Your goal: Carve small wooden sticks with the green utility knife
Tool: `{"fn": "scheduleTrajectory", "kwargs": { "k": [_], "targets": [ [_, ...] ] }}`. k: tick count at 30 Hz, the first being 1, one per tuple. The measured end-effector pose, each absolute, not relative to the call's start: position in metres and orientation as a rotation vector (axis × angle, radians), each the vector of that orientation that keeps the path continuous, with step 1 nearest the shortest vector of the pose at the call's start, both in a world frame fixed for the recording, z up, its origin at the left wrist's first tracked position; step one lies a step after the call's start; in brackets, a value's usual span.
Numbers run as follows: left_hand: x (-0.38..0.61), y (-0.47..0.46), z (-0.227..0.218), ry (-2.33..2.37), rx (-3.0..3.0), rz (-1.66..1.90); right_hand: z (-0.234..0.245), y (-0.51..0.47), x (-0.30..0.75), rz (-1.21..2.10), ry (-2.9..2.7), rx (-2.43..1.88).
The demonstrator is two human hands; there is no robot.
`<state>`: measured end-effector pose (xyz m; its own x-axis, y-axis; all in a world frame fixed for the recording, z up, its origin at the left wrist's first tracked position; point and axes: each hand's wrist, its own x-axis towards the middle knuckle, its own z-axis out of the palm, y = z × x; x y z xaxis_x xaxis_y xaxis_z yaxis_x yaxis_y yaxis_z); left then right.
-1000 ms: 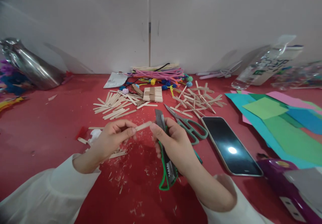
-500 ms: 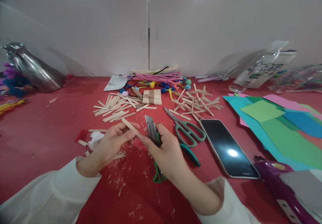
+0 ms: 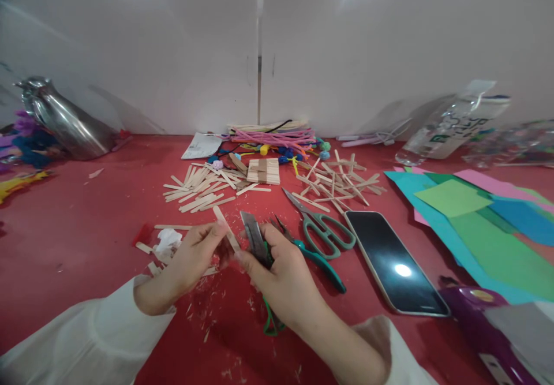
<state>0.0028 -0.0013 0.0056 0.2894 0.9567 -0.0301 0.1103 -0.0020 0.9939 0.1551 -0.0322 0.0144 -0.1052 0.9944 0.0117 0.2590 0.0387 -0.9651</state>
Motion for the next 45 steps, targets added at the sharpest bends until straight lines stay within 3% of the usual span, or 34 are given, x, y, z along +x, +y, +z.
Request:
{"fn": "scheduleTrajectory", "kwargs": {
  "k": [7, 13, 20, 45],
  "targets": [
    [0.004, -0.002, 0.008, 0.980, 1.480, 0.903, 0.012, -0.028, 0.155, 1.158, -1.463, -1.380],
    [-0.003, 0.004, 0.002, 1.077, 1.510, 0.858, 0.012, -0.034, 0.160, 0.776, -1.801, -1.344],
    [-0.001, 0.001, 0.005, 1.049, 1.535, 0.828, 0.013, -0.037, 0.160, 0.639, -1.996, -1.384],
    [0.000, -0.004, 0.008, 1.216, 1.813, 0.751, 0.015, -0.040, 0.158, 0.568, -2.071, -1.461]
  ]
}}
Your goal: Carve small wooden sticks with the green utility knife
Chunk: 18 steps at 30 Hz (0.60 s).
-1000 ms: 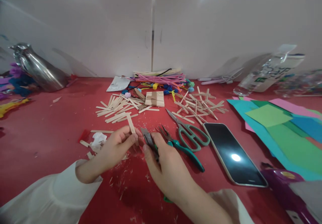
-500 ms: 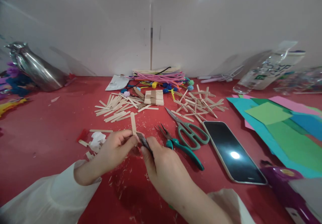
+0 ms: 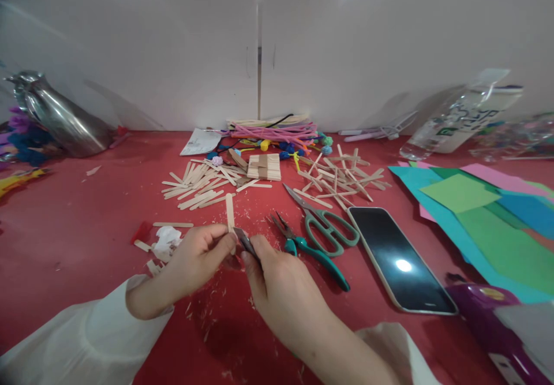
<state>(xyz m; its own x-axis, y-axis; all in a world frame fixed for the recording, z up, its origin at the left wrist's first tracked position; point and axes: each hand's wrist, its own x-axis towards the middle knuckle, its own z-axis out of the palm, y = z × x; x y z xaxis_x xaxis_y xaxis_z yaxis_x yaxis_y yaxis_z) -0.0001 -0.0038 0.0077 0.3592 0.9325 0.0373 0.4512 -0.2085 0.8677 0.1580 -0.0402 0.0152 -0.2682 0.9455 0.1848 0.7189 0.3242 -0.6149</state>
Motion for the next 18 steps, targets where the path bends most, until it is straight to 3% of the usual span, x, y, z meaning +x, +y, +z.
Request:
{"fn": "scheduleTrajectory", "kwargs": {
  "k": [18],
  "targets": [
    [0.0018, -0.0079, 0.0137, 1.321, 2.229, 0.674, 0.0159, -0.0424, 0.1564, 0.730, -1.995, -1.522]
  ]
}}
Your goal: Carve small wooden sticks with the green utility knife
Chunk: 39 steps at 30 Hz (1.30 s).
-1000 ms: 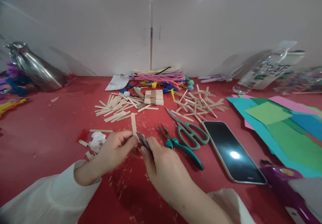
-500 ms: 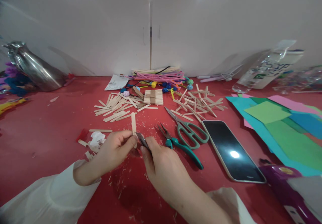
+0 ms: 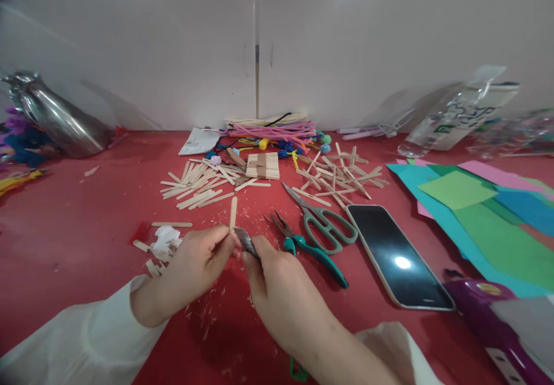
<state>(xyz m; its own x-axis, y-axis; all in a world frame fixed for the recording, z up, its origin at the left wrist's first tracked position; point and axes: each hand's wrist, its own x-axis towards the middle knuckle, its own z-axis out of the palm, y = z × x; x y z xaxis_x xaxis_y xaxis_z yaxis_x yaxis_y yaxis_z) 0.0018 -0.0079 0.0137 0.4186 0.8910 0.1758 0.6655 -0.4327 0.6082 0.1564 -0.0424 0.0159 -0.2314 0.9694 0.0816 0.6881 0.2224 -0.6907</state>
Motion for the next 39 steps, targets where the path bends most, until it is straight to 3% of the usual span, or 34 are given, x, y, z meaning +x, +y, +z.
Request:
{"fn": "scheduleTrajectory", "kwargs": {
  "k": [11, 19, 29, 34, 39],
  "targets": [
    [-0.001, -0.010, 0.011, 1.274, 2.247, 0.599, 0.015, -0.042, 0.159, 0.750, -2.058, -1.532],
    [-0.003, -0.006, 0.014, 1.182, 2.079, 0.645, 0.019, -0.034, 0.165, 1.688, -1.486, -1.285],
    [-0.003, -0.002, 0.015, 1.007, 1.661, 0.717, 0.019, -0.024, 0.171, 2.123, -1.058, -0.945],
    [0.001, -0.001, 0.017, 0.944, 1.523, 0.721, 0.019, -0.026, 0.168, 1.990, -1.214, -1.039],
    [0.000, 0.000, 0.014, 0.995, 1.523, 0.743, 0.018, -0.035, 0.164, 1.381, -1.538, -1.333]
  ]
}}
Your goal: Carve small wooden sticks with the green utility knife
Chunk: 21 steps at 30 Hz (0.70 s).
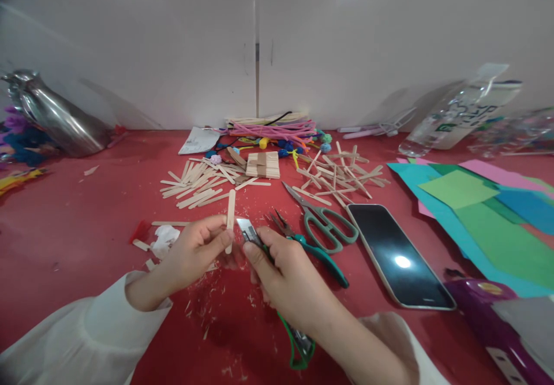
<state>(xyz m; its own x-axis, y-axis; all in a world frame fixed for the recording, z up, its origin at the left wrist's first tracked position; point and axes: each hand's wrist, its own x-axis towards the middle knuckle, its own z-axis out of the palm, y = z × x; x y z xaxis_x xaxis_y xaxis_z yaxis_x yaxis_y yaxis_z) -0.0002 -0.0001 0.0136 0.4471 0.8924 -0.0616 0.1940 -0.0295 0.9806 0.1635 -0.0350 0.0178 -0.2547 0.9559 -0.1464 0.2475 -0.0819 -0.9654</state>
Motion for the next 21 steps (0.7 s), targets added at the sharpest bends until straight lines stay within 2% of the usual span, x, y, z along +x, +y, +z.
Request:
{"fn": "scheduleTrajectory", "kwargs": {
  "k": [9, 21],
  "targets": [
    [0.002, -0.004, 0.010, 0.991, 1.468, 0.765, 0.019, -0.037, 0.162, 0.826, -1.939, -1.383],
    [-0.001, -0.002, 0.001, 0.980, 1.650, 0.903, 0.017, -0.040, 0.159, 0.846, -1.964, -1.461]
  ]
}}
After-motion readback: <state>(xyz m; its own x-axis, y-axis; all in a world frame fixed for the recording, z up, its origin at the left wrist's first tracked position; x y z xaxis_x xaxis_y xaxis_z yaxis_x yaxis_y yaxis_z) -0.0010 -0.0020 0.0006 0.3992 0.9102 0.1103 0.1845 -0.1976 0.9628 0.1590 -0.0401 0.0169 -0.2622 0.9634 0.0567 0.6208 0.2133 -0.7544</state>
